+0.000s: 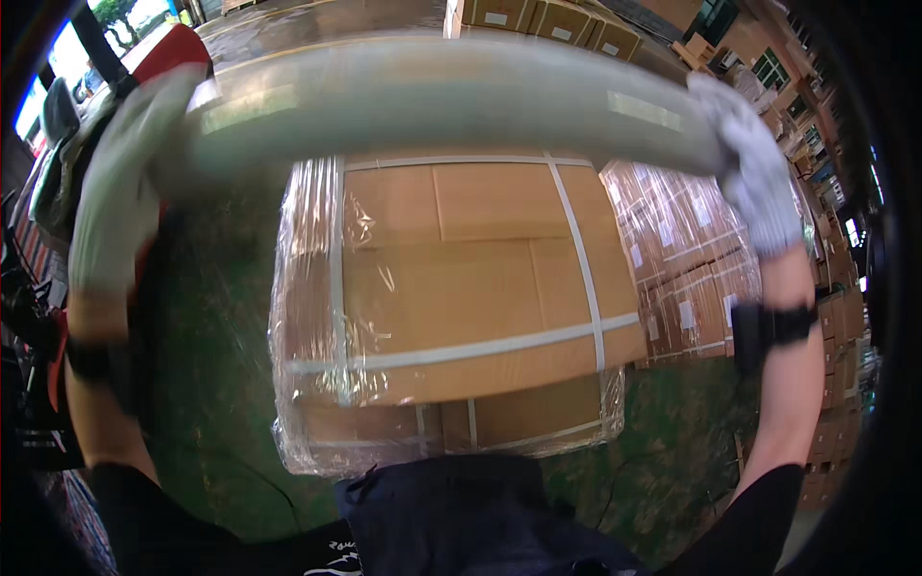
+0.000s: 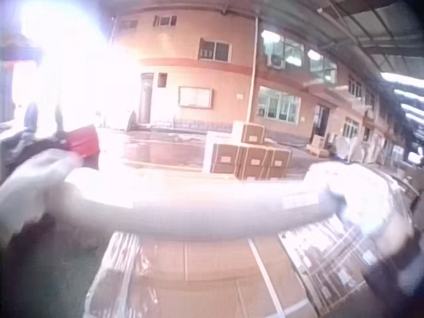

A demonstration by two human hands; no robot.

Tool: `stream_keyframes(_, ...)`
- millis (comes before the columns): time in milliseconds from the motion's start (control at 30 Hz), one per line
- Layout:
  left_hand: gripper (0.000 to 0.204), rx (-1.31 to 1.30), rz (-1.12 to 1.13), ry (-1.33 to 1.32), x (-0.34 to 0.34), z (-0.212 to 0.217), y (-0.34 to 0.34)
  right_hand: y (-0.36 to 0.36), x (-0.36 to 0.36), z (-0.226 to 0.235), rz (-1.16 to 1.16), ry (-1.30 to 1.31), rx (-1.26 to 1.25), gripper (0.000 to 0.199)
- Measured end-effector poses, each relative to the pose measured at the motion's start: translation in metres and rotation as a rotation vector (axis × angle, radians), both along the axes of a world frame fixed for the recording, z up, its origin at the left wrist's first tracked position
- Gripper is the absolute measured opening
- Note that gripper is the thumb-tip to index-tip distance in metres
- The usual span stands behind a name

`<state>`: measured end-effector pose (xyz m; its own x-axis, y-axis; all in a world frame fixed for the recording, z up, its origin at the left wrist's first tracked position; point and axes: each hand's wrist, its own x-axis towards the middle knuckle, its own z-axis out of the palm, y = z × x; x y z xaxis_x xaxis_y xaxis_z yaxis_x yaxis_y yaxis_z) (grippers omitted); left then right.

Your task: Manually apply stretch wrap to secure cardboard boxes on a pallet.

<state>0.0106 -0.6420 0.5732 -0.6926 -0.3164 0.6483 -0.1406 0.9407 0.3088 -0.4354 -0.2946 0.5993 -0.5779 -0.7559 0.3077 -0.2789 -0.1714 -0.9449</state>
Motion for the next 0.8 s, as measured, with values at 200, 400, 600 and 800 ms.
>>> stream_keyframes(200,0.05,0.538,0.071,-0.1,-0.1,-0.051,-0.168,-0.122,-0.073,-0.037,-0.171,0.443,0.26,0.049)
stream_keyframes(400,0.071,-0.397,0.544,-0.652,-0.167,-0.073,-0.091,-0.11,-0.048,-0.094,-0.184,1.336,0.756,0.073)
stream_keyframes(600,0.086,-0.423,-0.262,-0.531,-0.127,-0.085,0.066,-0.016,0.118,-0.144,0.377,1.366,0.454,0.063)
stream_keyframes(800,0.101,-0.57,-0.505,-0.886,-0.138,-0.088,0.228,0.162,0.197,-0.175,0.135,1.227,0.498,0.069)
